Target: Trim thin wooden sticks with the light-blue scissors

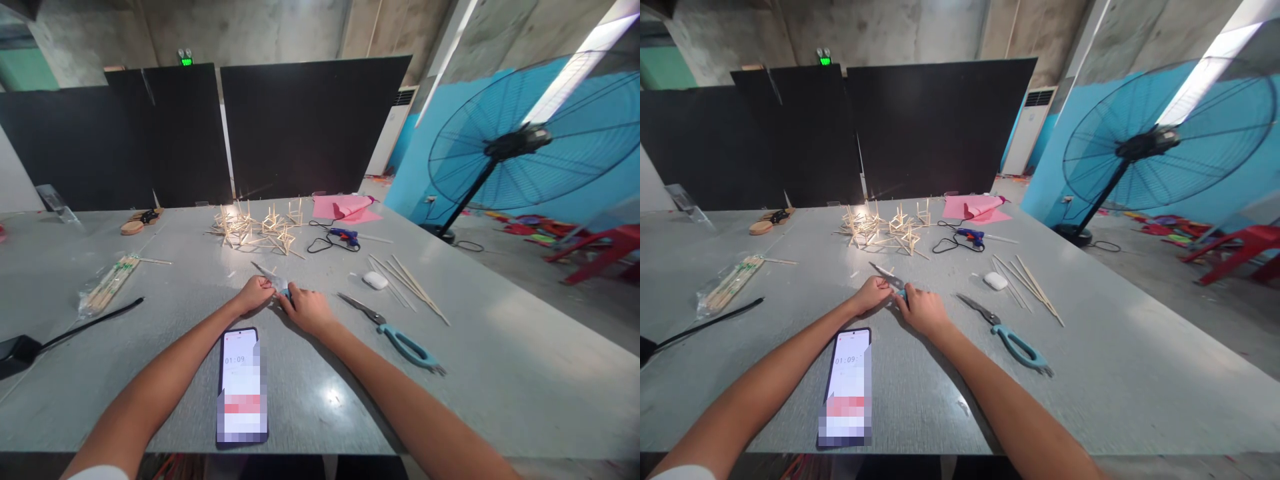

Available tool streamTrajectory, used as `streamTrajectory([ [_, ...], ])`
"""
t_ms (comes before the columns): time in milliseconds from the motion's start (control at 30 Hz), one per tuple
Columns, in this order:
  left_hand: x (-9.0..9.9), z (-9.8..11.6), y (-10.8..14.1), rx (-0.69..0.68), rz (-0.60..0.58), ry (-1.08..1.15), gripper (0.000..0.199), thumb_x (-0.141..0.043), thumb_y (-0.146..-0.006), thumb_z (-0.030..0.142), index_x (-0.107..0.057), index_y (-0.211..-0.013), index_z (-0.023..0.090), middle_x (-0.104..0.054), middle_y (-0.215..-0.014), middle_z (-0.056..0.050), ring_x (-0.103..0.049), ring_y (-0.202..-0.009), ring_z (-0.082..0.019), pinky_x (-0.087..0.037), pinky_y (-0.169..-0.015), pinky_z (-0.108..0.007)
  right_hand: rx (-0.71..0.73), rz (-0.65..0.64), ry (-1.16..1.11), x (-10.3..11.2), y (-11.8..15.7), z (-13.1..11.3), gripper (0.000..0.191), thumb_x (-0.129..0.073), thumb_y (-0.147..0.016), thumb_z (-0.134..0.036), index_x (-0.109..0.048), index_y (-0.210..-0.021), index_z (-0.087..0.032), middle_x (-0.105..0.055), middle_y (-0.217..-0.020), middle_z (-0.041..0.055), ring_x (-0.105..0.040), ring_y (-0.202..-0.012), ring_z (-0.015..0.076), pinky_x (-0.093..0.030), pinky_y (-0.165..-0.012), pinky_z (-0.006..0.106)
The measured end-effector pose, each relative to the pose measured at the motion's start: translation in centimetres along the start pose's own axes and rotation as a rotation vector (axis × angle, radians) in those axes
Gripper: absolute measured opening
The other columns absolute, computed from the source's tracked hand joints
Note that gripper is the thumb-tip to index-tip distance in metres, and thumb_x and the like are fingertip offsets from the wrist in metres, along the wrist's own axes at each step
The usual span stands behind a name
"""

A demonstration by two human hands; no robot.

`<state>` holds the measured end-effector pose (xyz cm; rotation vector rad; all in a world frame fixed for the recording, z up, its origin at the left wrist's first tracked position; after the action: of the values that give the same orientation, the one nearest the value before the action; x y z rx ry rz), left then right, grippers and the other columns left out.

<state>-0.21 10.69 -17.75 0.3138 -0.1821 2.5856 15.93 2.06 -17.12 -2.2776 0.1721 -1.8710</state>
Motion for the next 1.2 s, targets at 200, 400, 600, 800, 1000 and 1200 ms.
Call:
streamTrajectory([
  [200,0.1,0.0,0.1,-0.042,-0.028,-0.086,0.04,-0.062,-0.062,0.029,-0.023,-0.059,0.021,-0.018,-0.058,0.007,-0.016,-0.057,-0.007,-0.008,-0.054,-0.025,-0.264,0.038,-0.057,0.7,-1.2,3.1,0.053,-0.022,-0.108,-0.055,-0.058,-0.111,-0.016,-0.076,-0.093,0.0159,-0.073,-0.086,0.0262,-0.035,-0.064,0.029],
  [400,0.0,-0.3,0.0,-0.047,-0.023,-0.06,0.03,-0.06,-0.064,0.03,-0.033,-0.059,0.02,-0.029,-0.057,0.006,-0.025,-0.057,-0.007,-0.017,-0.054,-0.023,-0.061,-0.001,-0.036,1.2,-0.3,1.9,0.05,-0.03,-0.105,-0.06,-0.059,-0.112,-0.021,-0.077,-0.092,0.0098,-0.072,-0.085,0.0235,-0.033,-0.065,0.028],
  [600,-0.2,-0.5,-0.3,-0.022,-0.048,-0.018,0.017,-0.058,-0.064,0.031,-0.055,-0.068,0.015,-0.055,-0.068,0.0,-0.044,-0.065,-0.012,-0.033,-0.061,-0.023,0.132,-0.081,0.052,1.0,0.4,0.4,0.05,-0.03,-0.105,-0.06,-0.061,-0.113,-0.022,-0.077,-0.095,0.0109,-0.073,-0.085,0.0238,-0.035,-0.066,0.028],
  [800,0.1,-0.2,0.1,-0.045,-0.006,-0.056,0.037,-0.061,-0.065,0.026,-0.026,-0.059,0.021,-0.022,-0.056,0.007,-0.02,-0.055,-0.007,-0.014,-0.053,-0.025,-0.114,0.007,-0.024,0.5,-0.5,1.5,0.051,-0.028,-0.106,-0.059,-0.06,-0.111,-0.02,-0.077,-0.092,0.0126,-0.074,-0.083,0.0254,-0.035,-0.064,0.029],
  [1000,0.1,-0.4,0.1,-0.055,-0.029,-0.073,0.038,-0.061,-0.066,0.026,-0.023,-0.061,0.022,-0.019,-0.057,0.007,-0.017,-0.053,-0.007,-0.011,-0.053,-0.026,-0.213,0.059,-0.051,0.9,-1.1,3.5,0.054,-0.021,-0.108,-0.055,-0.058,-0.111,-0.016,-0.076,-0.093,0.015,-0.072,-0.084,0.025,-0.035,-0.065,0.03],
  [1200,0.2,-0.9,-0.4,-0.072,-0.033,-0.05,0.018,-0.06,-0.065,0.03,-0.047,-0.064,0.017,-0.046,-0.063,0.004,-0.04,-0.061,-0.01,-0.03,-0.059,-0.023,0.15,-0.016,-0.018,0.7,0.0,1.5,0.045,-0.035,-0.104,-0.057,-0.061,-0.107,-0.021,-0.075,-0.084,0.0088,-0.07,-0.075,0.0217,-0.031,-0.061,0.029],
])
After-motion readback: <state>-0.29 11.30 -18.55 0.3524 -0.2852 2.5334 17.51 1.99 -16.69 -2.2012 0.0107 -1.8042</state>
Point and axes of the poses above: each hand's wrist, its own y-axis away from the middle knuckle, its own x-axis out of the back of the hand, z = x × y, the point moved 1 cm from there along -y, towards the middle knuckle
